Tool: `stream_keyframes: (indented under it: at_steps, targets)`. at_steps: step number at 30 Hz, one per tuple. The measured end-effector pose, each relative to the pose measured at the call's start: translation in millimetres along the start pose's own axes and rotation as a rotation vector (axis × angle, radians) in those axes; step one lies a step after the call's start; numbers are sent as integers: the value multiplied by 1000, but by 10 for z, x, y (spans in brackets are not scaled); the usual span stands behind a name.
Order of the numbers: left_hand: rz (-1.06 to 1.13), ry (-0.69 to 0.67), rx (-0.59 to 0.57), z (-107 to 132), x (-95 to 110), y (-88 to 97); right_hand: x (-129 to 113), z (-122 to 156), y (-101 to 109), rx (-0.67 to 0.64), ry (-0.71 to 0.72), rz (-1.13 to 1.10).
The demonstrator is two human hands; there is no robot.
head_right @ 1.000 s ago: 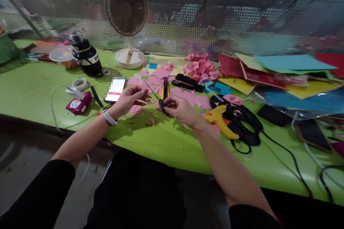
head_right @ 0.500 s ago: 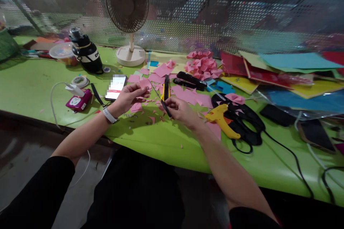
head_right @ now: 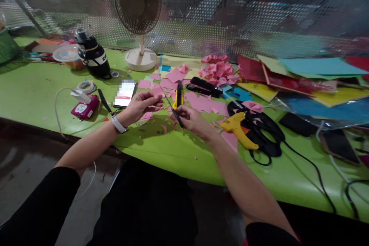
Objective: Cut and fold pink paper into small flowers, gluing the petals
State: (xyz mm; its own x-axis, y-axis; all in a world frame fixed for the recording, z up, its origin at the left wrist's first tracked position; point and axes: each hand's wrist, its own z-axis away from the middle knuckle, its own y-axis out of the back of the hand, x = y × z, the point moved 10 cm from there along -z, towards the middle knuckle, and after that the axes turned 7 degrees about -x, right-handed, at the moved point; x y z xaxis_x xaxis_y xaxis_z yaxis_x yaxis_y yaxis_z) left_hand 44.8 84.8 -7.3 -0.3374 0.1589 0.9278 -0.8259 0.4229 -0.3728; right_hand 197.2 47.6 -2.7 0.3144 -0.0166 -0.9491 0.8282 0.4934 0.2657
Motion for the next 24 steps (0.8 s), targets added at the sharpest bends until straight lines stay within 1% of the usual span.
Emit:
stream_keyframes:
  at_steps: [4, 7, 14, 18, 24]
  targets:
    - [4, -2, -7, -4, -12, 0, 4, 6, 1, 4, -17, 11]
    - [-6, 14, 8, -4, -25, 10, 34, 0, 7, 4, -17, -5]
    - [24, 4, 8, 15, 5, -17, 43, 18, 4, 3, -24, -14]
    - [15, 31, 27, 19, -5, -17, 35, 25, 13, 21, -34, 1]
    - [39, 34, 24, 19, -6, -32, 59, 5, 52, 59, 0, 6]
